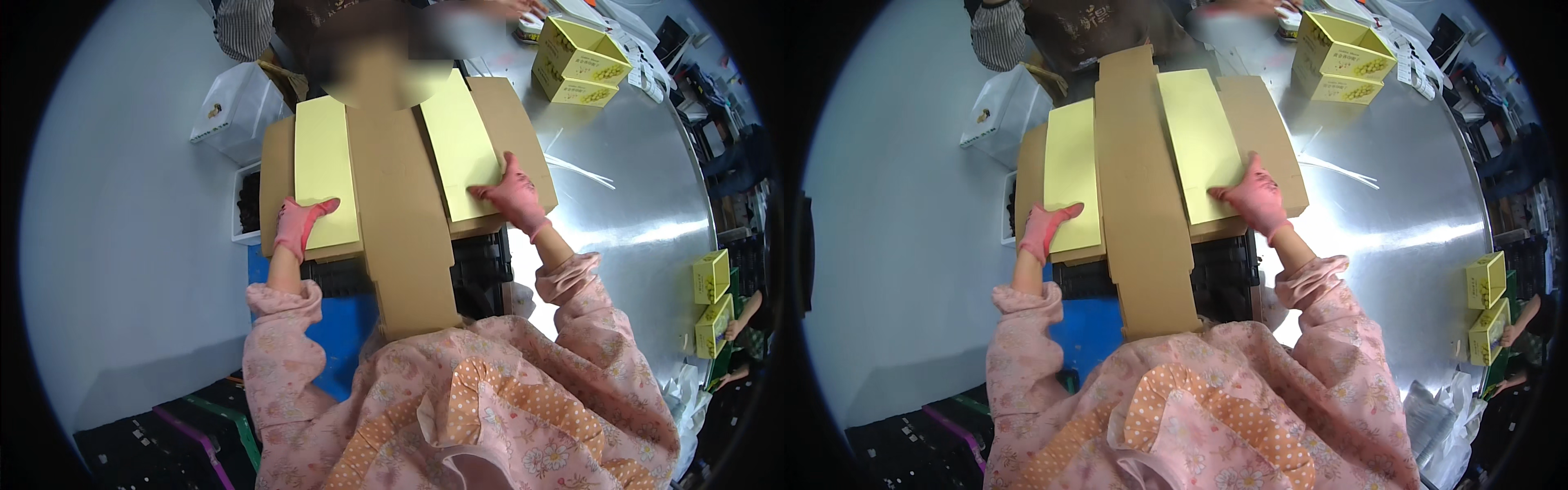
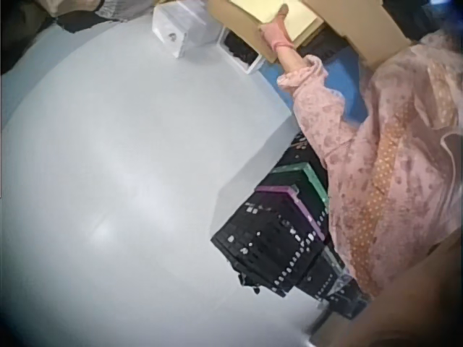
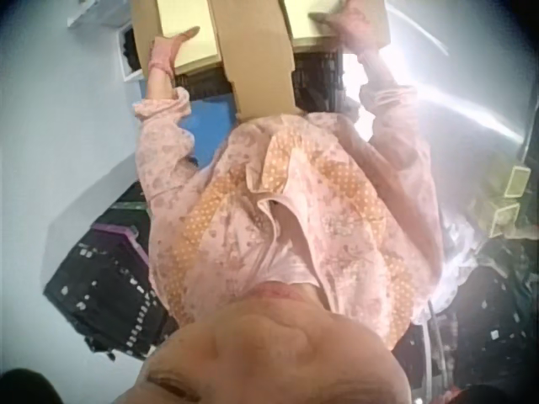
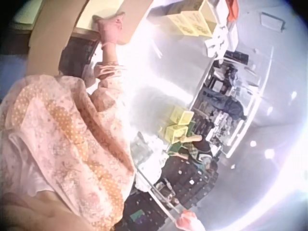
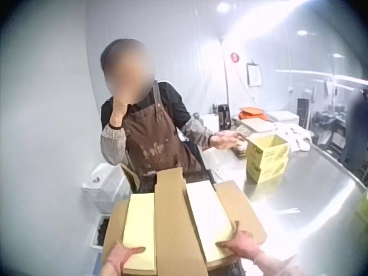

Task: The person folds flat cardboard pieces into small yellow boxes by hand, aligning flaps and tucking tabs to form the box shape. They repeat this process multiple times, placing each completed box aside on the table.

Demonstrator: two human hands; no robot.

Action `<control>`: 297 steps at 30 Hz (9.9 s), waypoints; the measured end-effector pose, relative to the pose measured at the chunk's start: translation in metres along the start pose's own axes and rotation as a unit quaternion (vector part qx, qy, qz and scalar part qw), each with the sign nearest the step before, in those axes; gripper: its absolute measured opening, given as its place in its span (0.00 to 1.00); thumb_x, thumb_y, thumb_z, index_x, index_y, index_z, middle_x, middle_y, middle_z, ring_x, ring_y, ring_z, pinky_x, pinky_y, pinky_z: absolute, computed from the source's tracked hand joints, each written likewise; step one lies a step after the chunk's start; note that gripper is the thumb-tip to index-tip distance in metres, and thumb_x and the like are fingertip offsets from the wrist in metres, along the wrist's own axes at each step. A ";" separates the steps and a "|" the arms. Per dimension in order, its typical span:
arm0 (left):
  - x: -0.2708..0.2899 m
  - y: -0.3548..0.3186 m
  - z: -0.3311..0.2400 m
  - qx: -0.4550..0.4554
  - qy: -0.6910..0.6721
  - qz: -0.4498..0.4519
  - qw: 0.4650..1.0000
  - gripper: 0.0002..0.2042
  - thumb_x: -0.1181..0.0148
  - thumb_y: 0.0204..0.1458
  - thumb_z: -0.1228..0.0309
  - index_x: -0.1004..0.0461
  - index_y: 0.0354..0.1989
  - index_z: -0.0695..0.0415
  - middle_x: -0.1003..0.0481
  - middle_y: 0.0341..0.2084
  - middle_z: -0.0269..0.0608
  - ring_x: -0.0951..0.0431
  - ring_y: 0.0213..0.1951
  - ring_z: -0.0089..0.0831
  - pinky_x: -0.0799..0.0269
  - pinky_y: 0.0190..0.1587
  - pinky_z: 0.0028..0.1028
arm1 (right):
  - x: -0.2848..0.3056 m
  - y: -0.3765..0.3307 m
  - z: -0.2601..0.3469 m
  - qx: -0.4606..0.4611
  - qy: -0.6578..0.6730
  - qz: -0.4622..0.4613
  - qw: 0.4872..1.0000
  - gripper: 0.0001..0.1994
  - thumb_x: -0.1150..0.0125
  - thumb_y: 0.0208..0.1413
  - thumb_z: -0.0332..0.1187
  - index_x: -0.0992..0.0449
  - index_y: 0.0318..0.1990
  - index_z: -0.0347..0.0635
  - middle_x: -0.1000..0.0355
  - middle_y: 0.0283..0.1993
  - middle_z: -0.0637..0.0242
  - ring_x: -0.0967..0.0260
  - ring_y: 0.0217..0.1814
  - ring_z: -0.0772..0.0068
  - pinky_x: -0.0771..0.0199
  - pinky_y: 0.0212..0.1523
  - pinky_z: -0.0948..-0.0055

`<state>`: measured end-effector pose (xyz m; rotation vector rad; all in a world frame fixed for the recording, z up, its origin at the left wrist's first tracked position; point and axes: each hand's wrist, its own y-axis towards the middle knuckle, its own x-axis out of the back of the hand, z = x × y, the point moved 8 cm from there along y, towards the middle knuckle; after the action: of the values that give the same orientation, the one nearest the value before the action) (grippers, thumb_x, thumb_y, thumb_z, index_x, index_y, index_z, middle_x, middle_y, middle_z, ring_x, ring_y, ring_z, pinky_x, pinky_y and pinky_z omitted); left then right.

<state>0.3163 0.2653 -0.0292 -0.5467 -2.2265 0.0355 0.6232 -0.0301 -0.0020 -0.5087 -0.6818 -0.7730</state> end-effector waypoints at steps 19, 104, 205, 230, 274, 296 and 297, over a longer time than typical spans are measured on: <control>0.002 -0.108 -0.168 -0.369 -0.028 0.436 0.820 0.31 0.30 0.41 0.66 0.32 0.57 0.53 0.44 0.65 0.40 0.40 0.64 0.38 0.35 0.57 0.30 | 0.005 -0.045 0.138 0.504 0.109 0.154 0.843 0.16 0.50 0.54 0.21 0.28 0.49 0.46 0.40 0.65 0.54 0.31 0.54 0.50 0.29 0.51 0.61; -0.129 -0.070 -0.171 -0.146 0.051 0.607 0.780 0.39 0.32 0.39 0.53 0.39 0.54 0.69 0.30 0.44 0.58 0.27 0.45 0.50 0.30 0.49 0.39 | -0.030 0.001 0.074 0.393 0.159 0.041 0.905 0.45 0.25 0.29 0.32 0.40 0.62 0.37 0.39 0.59 0.49 0.39 0.60 0.44 0.38 0.61 0.52; -0.046 -0.082 -0.028 -0.026 -0.451 0.044 0.891 0.27 0.49 0.60 0.54 0.35 0.60 0.61 0.29 0.52 0.46 0.29 0.55 0.40 0.37 0.60 0.37 | -0.082 -0.023 0.171 0.557 -0.365 0.364 0.651 0.30 0.43 0.40 0.43 0.31 0.55 0.46 0.34 0.39 0.66 0.34 0.44 0.65 0.37 0.51 0.65; -0.106 -0.092 -0.022 0.001 -0.673 0.299 0.677 0.27 0.54 0.62 0.56 0.41 0.63 0.62 0.35 0.58 0.48 0.33 0.58 0.38 0.34 0.58 0.37 | -0.145 -0.015 0.169 0.266 -0.297 0.763 0.510 0.52 0.31 0.23 0.35 0.44 0.66 0.40 0.45 0.64 0.55 0.45 0.66 0.52 0.37 0.62 0.58; 0.091 -0.031 0.008 0.054 0.156 -0.101 0.981 0.30 0.36 0.46 0.45 0.25 0.45 0.62 0.23 0.44 0.49 0.26 0.49 0.47 0.32 0.53 0.40 | 0.076 -0.009 -0.091 -0.110 -0.003 0.030 0.993 0.28 0.43 0.55 0.49 0.32 0.52 0.31 0.31 0.52 0.47 0.30 0.54 0.52 0.33 0.56 0.63; 0.068 -0.075 -0.061 -0.086 -0.047 -0.046 0.994 0.22 0.41 0.55 0.74 0.38 0.58 0.63 0.27 0.52 0.54 0.26 0.53 0.41 0.33 0.53 0.34 | 0.085 0.023 -0.119 -0.071 0.138 0.001 0.988 0.27 0.46 0.59 0.51 0.29 0.48 0.29 0.26 0.44 0.48 0.29 0.48 0.58 0.31 0.49 0.63; 0.067 -0.073 -0.058 -0.082 -0.087 -0.018 0.993 0.23 0.41 0.56 0.73 0.38 0.59 0.64 0.28 0.53 0.54 0.27 0.53 0.42 0.33 0.54 0.34 | 0.096 0.022 -0.110 -0.073 0.027 0.002 0.997 0.25 0.47 0.60 0.49 0.30 0.50 0.32 0.27 0.45 0.44 0.28 0.49 0.51 0.30 0.51 0.61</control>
<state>0.2941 0.2171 0.0724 -0.6123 -2.4236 -0.1237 0.7306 -0.1309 -0.0115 -0.6203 -0.5769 -0.8330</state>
